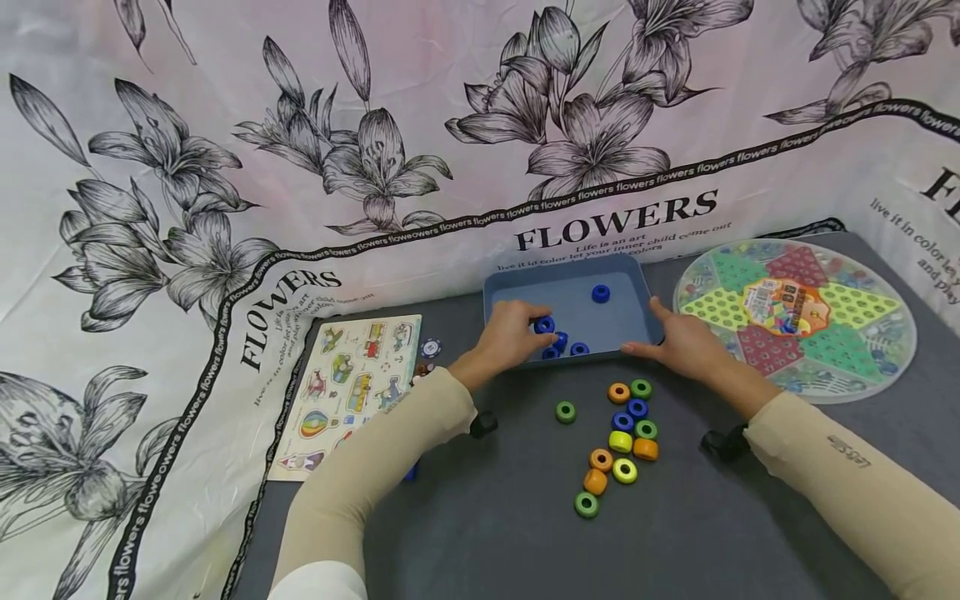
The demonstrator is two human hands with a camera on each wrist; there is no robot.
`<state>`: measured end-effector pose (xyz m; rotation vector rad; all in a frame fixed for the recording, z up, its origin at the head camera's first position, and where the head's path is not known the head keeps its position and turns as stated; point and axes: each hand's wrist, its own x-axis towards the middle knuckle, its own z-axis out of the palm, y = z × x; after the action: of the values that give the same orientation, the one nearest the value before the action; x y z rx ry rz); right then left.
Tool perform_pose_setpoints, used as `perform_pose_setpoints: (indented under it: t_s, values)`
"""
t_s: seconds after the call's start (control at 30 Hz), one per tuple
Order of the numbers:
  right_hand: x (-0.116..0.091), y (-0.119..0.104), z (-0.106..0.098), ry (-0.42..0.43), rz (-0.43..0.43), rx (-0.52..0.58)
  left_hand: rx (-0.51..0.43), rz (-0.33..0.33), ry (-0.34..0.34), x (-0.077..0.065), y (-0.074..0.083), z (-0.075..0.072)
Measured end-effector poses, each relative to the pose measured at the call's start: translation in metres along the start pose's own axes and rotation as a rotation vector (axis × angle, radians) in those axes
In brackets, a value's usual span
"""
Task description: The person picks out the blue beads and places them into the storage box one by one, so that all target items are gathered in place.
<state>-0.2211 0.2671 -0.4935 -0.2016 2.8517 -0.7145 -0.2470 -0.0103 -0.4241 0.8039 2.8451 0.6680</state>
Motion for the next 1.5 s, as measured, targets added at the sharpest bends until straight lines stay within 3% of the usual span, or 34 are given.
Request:
perform_pose_setpoints:
  t_s: [0.4,0.77,0.83,0.9,1.03,1.17,1.33,1.5]
  values:
    - [-0.003,-0.002,0.0,0.015,0.007,0.006,-0.075,-0.045,-0.018,0.004,0.003,0.005]
    - [0.0,0.002,0.002,0.043,-0.005,-0.012,-0.084,0.011,0.022,0.001,0.005,0.008]
    - [0.0,0.002,0.002,0.043,-0.008,-0.015,-0.079,0.063,0.013,-0.001,0.004,0.012]
    - [0.0,0.002,0.003,0.04,-0.008,-0.014,-0.066,0.16,-0.037,-0.004,0.006,0.016]
    - [0.0,0.002,0.002,0.038,-0.011,-0.012,0.02,0.391,-0.211,-0.012,0.019,0.029]
    - [0.0,0.002,0.0,0.047,-0.011,-0.01,0.143,0.531,-0.35,-0.019,0.039,0.045]
    - [-0.001,0.002,0.0,0.056,-0.016,-0.005,0.229,0.597,-0.485,-0.023,0.053,0.069]
    - [-0.001,0.002,0.002,0.057,-0.017,-0.002,0.267,0.582,-0.522,-0.021,0.057,0.085]
